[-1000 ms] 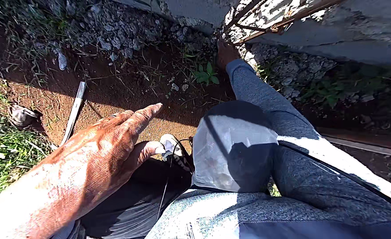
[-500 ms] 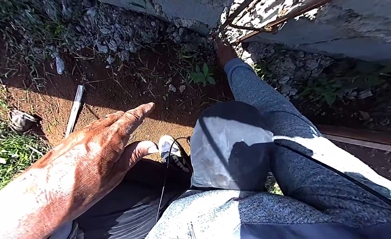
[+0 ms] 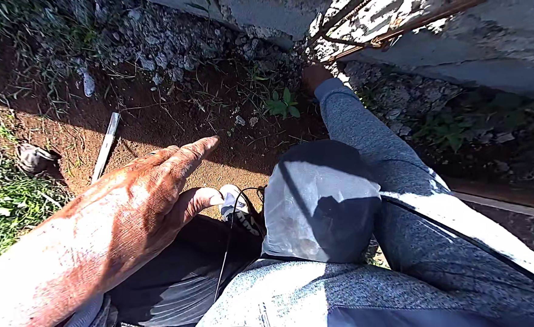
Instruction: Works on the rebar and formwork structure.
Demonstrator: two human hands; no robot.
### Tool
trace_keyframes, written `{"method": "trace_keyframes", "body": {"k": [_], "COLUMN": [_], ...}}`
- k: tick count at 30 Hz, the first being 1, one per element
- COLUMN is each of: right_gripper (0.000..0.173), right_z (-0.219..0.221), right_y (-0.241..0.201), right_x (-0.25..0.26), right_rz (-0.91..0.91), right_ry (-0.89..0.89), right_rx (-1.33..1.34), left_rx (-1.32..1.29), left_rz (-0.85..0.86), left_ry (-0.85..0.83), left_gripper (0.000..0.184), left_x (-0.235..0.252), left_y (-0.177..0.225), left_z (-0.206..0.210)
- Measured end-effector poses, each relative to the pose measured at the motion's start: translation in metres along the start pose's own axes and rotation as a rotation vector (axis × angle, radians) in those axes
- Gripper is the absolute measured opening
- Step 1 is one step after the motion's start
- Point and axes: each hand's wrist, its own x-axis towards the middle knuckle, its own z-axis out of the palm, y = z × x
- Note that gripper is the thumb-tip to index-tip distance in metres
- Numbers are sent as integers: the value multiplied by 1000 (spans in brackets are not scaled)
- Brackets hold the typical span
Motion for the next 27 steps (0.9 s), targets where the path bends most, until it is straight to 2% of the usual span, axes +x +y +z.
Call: {"method": "trace_keyframes", "body": {"k": [10, 14, 17, 21, 24, 26, 27], "right_gripper": [55, 46, 34, 32, 31, 30, 28], "right_z": [13, 12, 18, 19, 20, 20, 17], "right_y": [23, 28, 36, 47, 62, 74, 77], "right_x": [0, -26, -55, -101, -160, -213, -240], "right_rz": [61, -7, -105, -33, -3, 29, 50], "right_ry": [28, 174, 334, 469, 551, 507, 421], "right_rx": [-11, 72, 192, 301, 385, 402, 395], "left_rx": [14, -5, -2, -1, 20, 14, 9], "left_rz": [32, 34, 23, 16, 24, 55, 70], "left_ry": [13, 12, 12, -7, -9, 8, 10], "left_gripper": [70, 69, 69, 68, 68, 66, 64], "left_x": [3, 5, 5, 8, 9, 11, 12], "left_y": [-2, -2, -4, -7, -8, -10, -11], "left_z": [2, 2, 4, 6, 10, 12, 12]}}
